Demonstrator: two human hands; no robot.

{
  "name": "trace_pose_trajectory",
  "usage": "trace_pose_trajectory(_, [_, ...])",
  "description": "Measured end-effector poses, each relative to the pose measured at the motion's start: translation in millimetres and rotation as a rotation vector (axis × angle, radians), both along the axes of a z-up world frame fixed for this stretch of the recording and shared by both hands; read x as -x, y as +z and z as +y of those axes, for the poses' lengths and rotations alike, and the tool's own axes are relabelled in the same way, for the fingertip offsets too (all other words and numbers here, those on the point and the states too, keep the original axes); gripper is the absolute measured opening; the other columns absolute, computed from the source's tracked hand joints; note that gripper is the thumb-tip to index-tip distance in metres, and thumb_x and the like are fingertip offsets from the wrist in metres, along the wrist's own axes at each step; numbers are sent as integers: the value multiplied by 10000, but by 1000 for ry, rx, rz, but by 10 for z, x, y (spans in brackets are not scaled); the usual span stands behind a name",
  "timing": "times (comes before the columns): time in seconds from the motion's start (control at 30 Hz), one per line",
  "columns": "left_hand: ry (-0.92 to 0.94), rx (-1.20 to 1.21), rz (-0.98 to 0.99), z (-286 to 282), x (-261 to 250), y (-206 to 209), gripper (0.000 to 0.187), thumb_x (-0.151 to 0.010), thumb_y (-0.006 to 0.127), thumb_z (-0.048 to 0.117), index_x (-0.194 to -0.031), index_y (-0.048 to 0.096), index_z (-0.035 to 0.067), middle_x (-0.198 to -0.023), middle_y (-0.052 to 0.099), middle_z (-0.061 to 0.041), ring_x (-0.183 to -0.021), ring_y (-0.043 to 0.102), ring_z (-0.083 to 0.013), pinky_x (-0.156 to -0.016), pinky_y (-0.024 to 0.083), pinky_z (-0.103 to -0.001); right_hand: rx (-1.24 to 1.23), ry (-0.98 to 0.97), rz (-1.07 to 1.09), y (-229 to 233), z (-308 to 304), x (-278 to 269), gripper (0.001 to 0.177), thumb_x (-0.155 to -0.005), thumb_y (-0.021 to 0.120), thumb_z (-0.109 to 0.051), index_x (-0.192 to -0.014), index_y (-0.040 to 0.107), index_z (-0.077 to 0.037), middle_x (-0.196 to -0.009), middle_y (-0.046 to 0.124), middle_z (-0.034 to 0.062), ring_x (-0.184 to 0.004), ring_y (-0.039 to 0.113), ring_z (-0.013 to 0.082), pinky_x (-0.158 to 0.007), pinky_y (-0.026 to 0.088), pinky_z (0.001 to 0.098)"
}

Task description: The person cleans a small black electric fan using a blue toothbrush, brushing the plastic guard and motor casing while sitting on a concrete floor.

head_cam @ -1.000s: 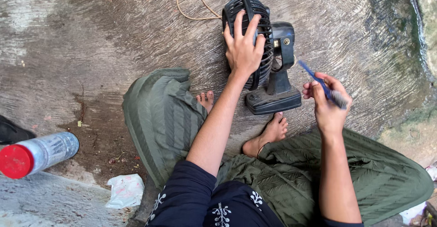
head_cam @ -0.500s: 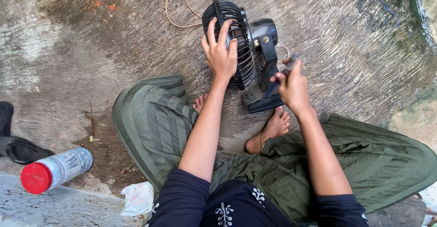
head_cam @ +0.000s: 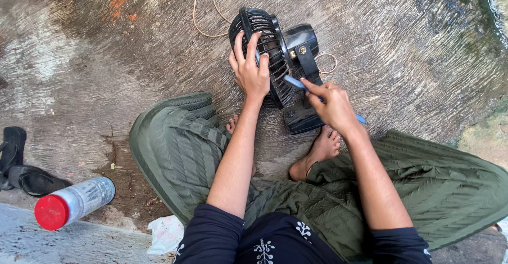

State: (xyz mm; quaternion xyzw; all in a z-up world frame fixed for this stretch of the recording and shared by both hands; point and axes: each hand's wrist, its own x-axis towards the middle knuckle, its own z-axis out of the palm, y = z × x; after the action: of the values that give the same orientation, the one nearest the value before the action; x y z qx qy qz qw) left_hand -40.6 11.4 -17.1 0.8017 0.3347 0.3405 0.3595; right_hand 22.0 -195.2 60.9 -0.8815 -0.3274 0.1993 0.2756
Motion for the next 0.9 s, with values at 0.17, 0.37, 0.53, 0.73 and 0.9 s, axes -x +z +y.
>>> trace_pose_trajectory(0.17, [3, 4, 6, -6, 3, -10, 521, -888, 635, 221, -1408, 614, 256, -1600, 423, -84, -1402, 391, -393, -1187, 352, -504, 19, 60, -257, -119, 75, 61, 449, -895, 720, -75, -1326, 737, -202, -840, 617, 177, -736, 626, 316, -693, 529, 450])
trace_pose_trajectory(0.37, [4, -9, -5, -27, 0, 17, 513, -891, 628, 229, -1403, 614, 257, -1598, 428, -81, -1396, 402, -380, -1205, 344, -500, 84, 73, -395, -75, 135, 179, 424, -934, 698, -41, -1317, 743, -216, -857, 634, 143, -688, 648, 289, -604, 547, 445])
trace_pose_trajectory(0.53, [11, -1, -24, -21, 68, -7, 519, -883, 622, 220, -1401, 611, 246, -1596, 430, -88, -1415, 402, -382, -1206, 342, -495, 170, 62, -339, -106, 177, 198, 445, -895, 701, -39, -1275, 761, -263, -848, 663, 156, -612, 656, 282, -582, 564, 452])
trace_pose_trajectory(0.73, [4, -20, -20, -21, 77, 13, 516, -890, 617, 222, -1405, 608, 246, -1598, 426, -92, -1427, 412, -376, -1215, 336, -501, -49, -218, 182, -126, 29, -133, 496, -1001, 597, -42, -1489, 573, -132, -826, 698, 110, -667, 667, 177, -657, 550, 388])
trace_pose_trajectory(0.9, [16, 10, -21, -53, 45, 8, 513, -894, 618, 237, -1406, 613, 260, -1604, 425, -85, -1420, 398, -393, -1204, 359, -495, -471, -323, 708, -217, 154, 187, 507, -1022, 457, 23, -1523, 376, 18, -1029, 692, 82, -787, 714, 191, -679, 667, 355])
